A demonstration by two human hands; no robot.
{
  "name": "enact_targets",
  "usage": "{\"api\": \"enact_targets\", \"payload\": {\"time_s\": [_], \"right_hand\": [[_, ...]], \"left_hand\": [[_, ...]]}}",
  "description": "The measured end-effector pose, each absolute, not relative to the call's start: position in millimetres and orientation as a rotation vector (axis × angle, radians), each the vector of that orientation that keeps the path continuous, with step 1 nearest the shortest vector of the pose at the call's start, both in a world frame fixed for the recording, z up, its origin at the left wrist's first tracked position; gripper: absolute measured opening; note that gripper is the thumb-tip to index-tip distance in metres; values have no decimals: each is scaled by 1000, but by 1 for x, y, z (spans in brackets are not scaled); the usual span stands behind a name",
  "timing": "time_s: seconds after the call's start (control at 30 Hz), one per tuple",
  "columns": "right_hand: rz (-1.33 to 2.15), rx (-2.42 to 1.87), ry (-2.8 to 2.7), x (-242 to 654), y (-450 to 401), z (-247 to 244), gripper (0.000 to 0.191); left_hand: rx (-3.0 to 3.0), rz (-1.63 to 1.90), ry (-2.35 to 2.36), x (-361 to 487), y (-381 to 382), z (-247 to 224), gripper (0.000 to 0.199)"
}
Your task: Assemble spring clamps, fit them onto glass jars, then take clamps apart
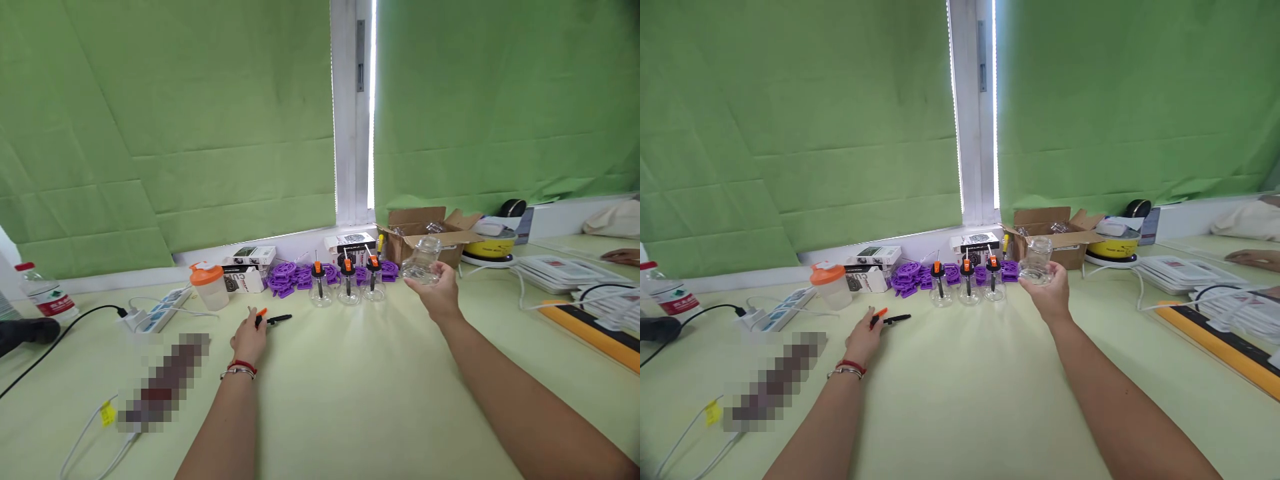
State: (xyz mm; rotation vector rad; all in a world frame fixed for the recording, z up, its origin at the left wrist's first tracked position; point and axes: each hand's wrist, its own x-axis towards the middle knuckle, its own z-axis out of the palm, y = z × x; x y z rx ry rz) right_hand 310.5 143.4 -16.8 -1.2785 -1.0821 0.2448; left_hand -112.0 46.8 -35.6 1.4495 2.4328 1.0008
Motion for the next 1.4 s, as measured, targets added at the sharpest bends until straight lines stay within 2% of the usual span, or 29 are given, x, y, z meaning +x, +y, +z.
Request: {"api": "enact_targets", "payload": {"time_s": [0.13, 0.27, 0.63, 1.4], "right_hand": [[465, -1057, -1334, 278, 107, -4, 84], [645, -1085, -1674, 247, 80, -16, 73], [553, -1100, -1997, 239, 83, -34, 73], [851, -925, -2025, 244, 80, -30, 75]], "left_hand": [[1521, 1073, 2238, -107, 45, -38, 36], [1535, 1209, 2053, -97, 42, -38, 40], [1141, 1496, 1440, -64, 35, -29, 45], [1219, 1310, 1327, -44, 25, -22, 45]]}}
